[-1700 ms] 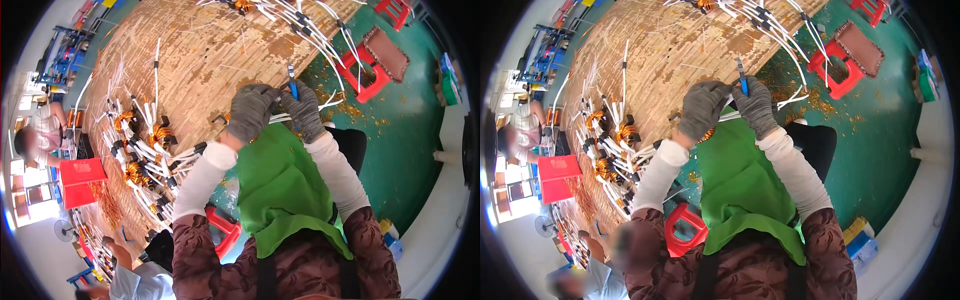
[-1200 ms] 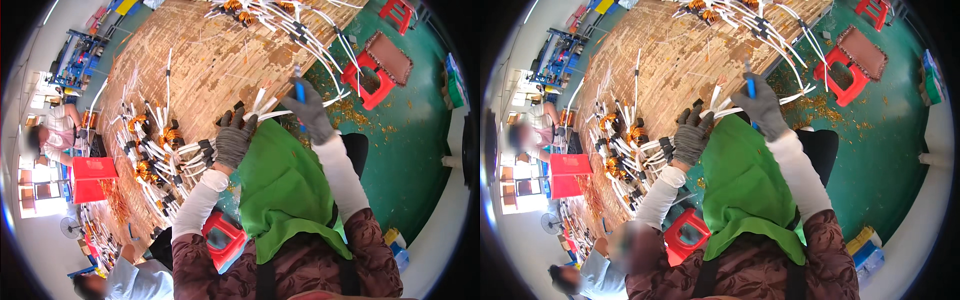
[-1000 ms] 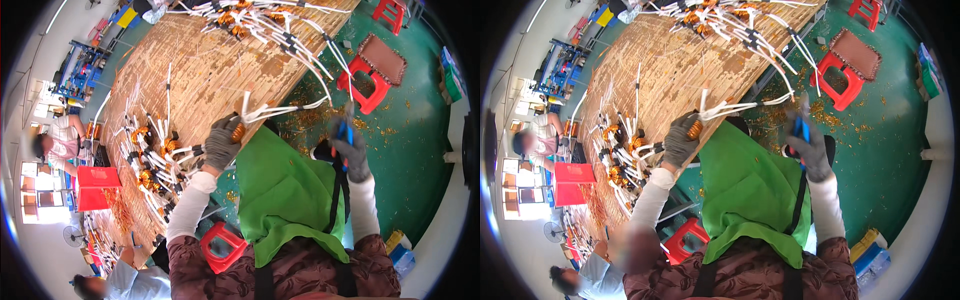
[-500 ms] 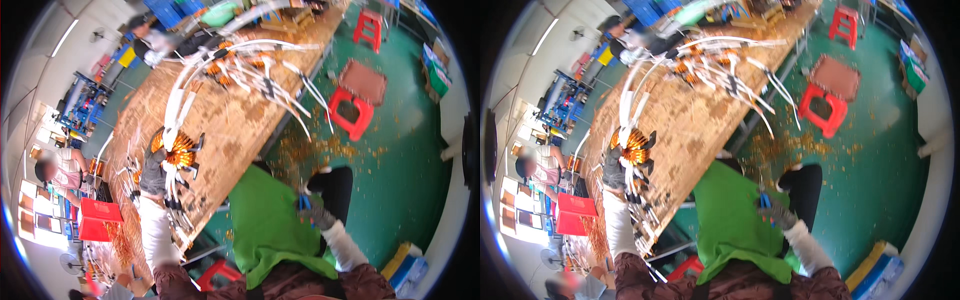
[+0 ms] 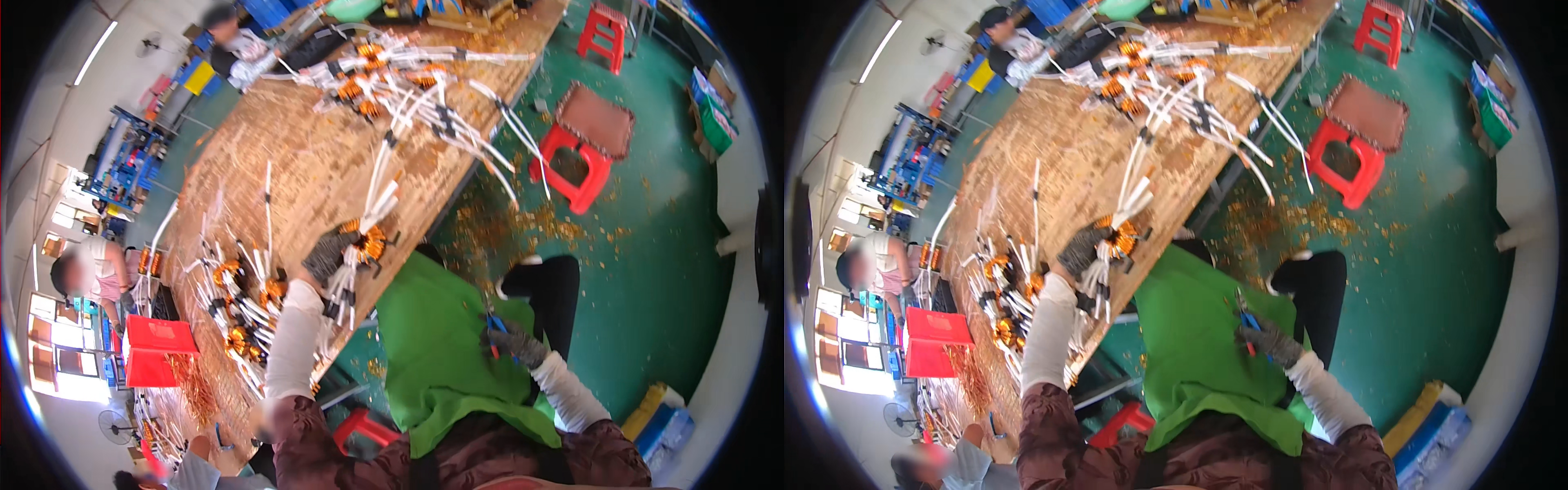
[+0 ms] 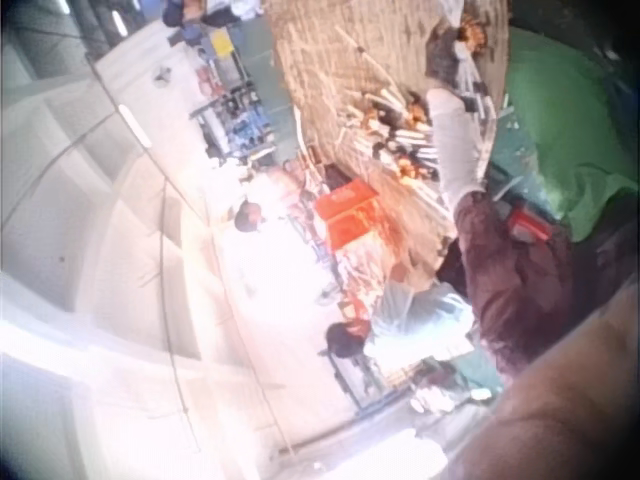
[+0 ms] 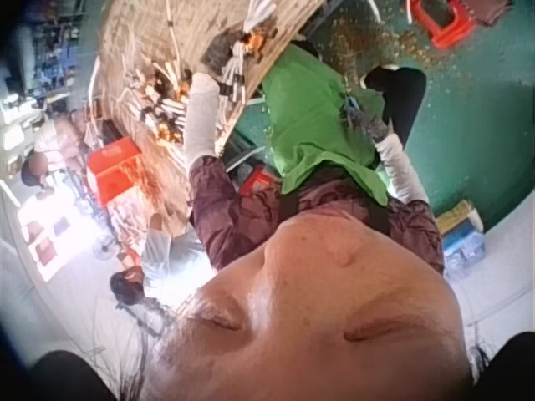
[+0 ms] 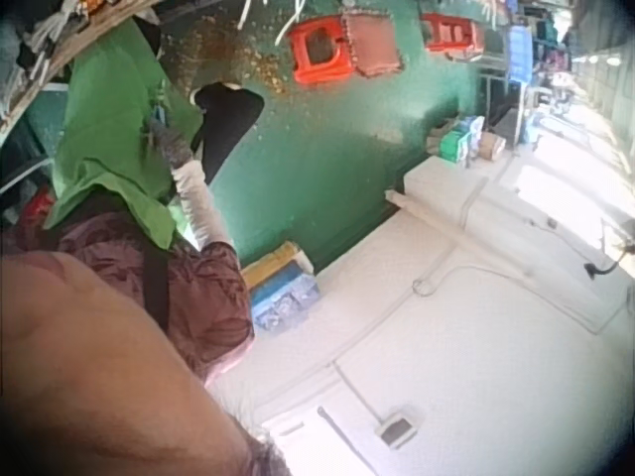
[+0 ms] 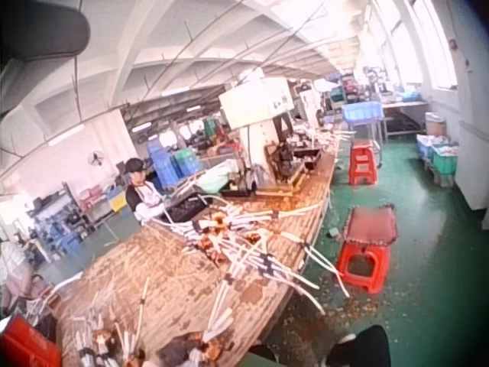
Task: Using pliers to cut the ends of white wires attached to copper coils.
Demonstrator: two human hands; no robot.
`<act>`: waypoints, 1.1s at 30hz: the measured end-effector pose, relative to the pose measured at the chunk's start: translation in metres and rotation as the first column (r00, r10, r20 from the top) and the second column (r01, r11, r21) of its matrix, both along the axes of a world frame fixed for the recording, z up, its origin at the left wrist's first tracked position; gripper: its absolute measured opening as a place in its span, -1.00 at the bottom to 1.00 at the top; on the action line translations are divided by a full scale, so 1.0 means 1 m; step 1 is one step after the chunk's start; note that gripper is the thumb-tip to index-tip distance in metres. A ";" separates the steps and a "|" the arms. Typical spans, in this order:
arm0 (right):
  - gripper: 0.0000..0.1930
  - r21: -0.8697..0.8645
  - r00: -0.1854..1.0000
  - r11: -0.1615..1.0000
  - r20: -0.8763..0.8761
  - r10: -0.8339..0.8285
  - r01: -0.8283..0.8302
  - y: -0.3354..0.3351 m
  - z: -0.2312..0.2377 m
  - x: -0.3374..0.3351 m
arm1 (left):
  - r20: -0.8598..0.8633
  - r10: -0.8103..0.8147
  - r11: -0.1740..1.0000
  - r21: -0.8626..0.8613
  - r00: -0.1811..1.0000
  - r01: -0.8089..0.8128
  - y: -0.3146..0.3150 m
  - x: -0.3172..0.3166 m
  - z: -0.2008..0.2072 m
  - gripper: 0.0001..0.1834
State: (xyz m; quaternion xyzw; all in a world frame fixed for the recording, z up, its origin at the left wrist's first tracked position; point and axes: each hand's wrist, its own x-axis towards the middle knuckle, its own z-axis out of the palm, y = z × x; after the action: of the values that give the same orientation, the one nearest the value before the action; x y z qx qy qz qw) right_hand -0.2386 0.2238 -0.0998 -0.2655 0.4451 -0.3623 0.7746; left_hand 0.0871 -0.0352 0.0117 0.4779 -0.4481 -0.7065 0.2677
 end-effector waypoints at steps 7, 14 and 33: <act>-0.45 0.038 0.993 0.999 -0.117 0.009 -0.004 0.007 -0.025 0.008 | 0.778 -0.096 0.893 -0.209 0.621 0.399 -0.013 0.021 0.005 -0.46; -0.40 -0.186 0.959 0.976 -0.278 0.055 -0.110 -0.002 -0.024 0.015 | 0.973 0.044 0.803 -0.171 0.229 0.572 0.045 0.012 0.034 -0.06; -0.41 0.097 0.956 0.991 -0.289 -0.058 0.089 0.013 -0.029 0.001 | 0.943 0.332 0.520 -0.159 -0.027 0.839 0.029 0.021 0.080 -0.68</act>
State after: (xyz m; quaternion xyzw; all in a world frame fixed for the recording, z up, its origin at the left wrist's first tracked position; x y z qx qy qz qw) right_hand -0.2371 0.2364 -0.1290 -0.2557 0.5808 -0.3240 0.7016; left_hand 0.1083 -0.0060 0.0915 0.5218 -0.8426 0.0684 -0.1144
